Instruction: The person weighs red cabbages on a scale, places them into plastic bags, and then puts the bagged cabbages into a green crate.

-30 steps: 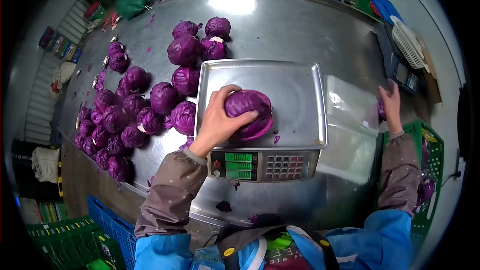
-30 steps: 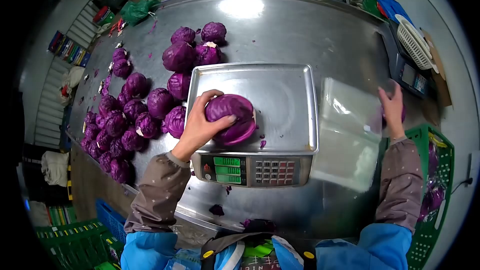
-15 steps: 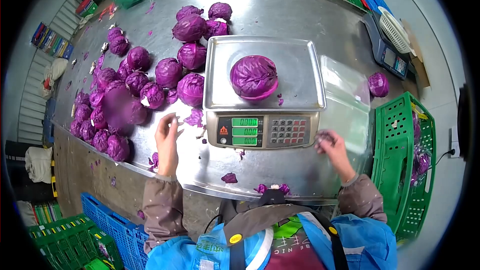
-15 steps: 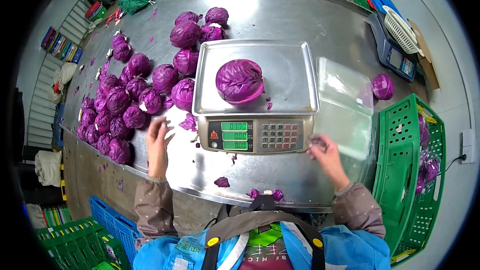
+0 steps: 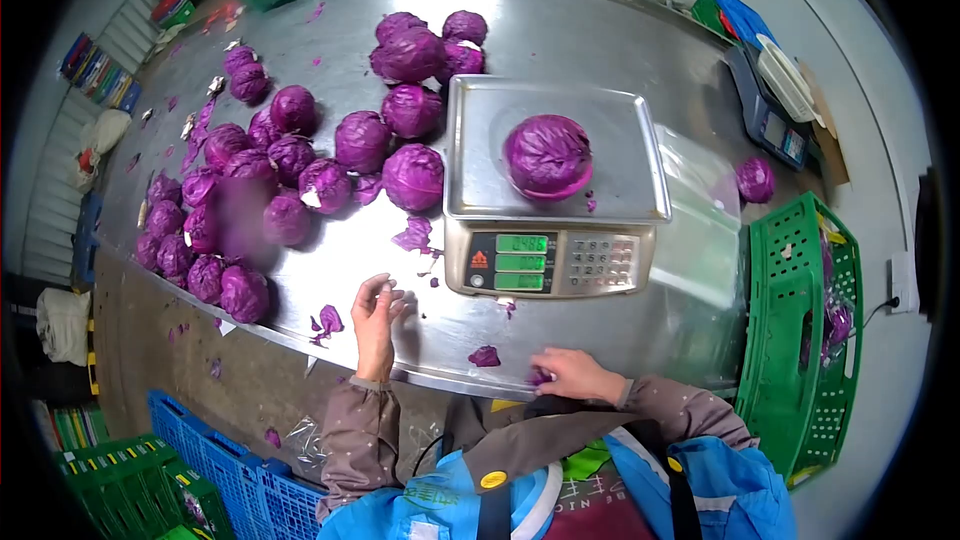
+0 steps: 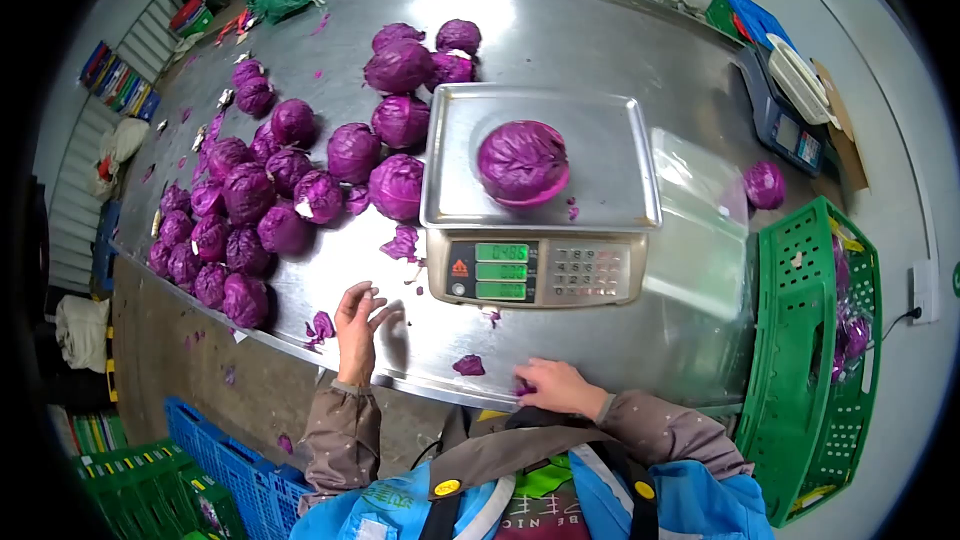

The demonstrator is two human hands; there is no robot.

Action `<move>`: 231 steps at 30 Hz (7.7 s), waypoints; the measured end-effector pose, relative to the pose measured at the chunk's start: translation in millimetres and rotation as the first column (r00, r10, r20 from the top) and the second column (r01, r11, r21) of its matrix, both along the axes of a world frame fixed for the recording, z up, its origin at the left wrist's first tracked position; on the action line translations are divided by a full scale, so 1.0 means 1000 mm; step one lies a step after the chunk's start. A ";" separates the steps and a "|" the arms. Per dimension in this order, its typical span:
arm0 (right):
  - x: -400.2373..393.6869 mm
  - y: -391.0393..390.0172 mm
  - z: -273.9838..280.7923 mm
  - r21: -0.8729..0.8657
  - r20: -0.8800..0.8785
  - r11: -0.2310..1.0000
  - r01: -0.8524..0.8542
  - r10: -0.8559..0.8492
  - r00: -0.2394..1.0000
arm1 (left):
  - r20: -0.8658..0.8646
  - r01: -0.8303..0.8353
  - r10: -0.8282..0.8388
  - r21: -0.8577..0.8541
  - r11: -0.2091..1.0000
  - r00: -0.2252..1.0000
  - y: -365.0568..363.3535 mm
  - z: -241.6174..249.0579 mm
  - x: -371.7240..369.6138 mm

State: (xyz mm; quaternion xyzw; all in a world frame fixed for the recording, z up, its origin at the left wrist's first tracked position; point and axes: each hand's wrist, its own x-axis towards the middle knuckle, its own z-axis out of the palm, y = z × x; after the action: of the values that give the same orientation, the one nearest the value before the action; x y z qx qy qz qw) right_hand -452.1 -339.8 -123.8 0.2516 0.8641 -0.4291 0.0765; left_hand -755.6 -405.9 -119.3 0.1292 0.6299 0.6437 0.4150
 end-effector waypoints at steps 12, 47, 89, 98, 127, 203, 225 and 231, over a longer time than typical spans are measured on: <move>-0.056 0.018 0.024 -0.446 -0.040 0.707 0.549 -0.629 0.777 | -0.540 0.027 -0.112 -0.162 0.986 0.834 0.160 -0.017 -0.045; 0.215 -0.156 0.069 -0.946 0.123 -0.190 0.263 -0.961 -0.249 | -0.809 0.700 -0.237 -0.585 0.410 -0.537 0.253 -0.044 0.375; 0.174 -0.029 -0.004 -0.163 -0.446 0.308 0.937 -0.870 0.209 | -0.988 0.989 0.079 0.130 -0.074 0.136 0.051 0.070 0.358; 0.182 -0.038 0.038 -0.884 0.050 -0.140 0.446 -0.977 -0.207 | -0.995 0.717 -0.105 -0.070 0.693 0.004 0.054 0.032 0.309; 0.168 -0.027 0.100 0.290 0.168 0.568 0.770 -0.823 0.543 | -0.569 0.921 -0.740 0.088 0.379 0.359 0.038 0.031 0.295; 0.144 -0.036 0.059 0.509 -0.339 0.303 0.806 -0.790 0.511 | -0.177 0.916 -0.900 0.022 0.400 0.398 0.014 -0.003 0.268; 0.130 -0.092 0.047 -0.099 -0.394 0.435 0.895 -0.843 0.366 | 0.326 0.963 -0.907 -0.127 0.238 0.267 0.011 0.032 0.250; 0.109 -0.087 0.052 0.218 -0.416 0.604 0.767 -0.653 0.632 | 0.672 0.920 -0.677 -0.019 0.391 0.301 0.008 0.042 0.250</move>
State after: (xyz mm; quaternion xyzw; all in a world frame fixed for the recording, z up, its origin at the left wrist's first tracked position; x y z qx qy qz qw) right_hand -342.6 -426.7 -71.5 0.5206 0.7552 -0.2819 -0.2815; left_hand -505.6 -398.2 -77.0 0.1474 0.4351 0.1976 0.8660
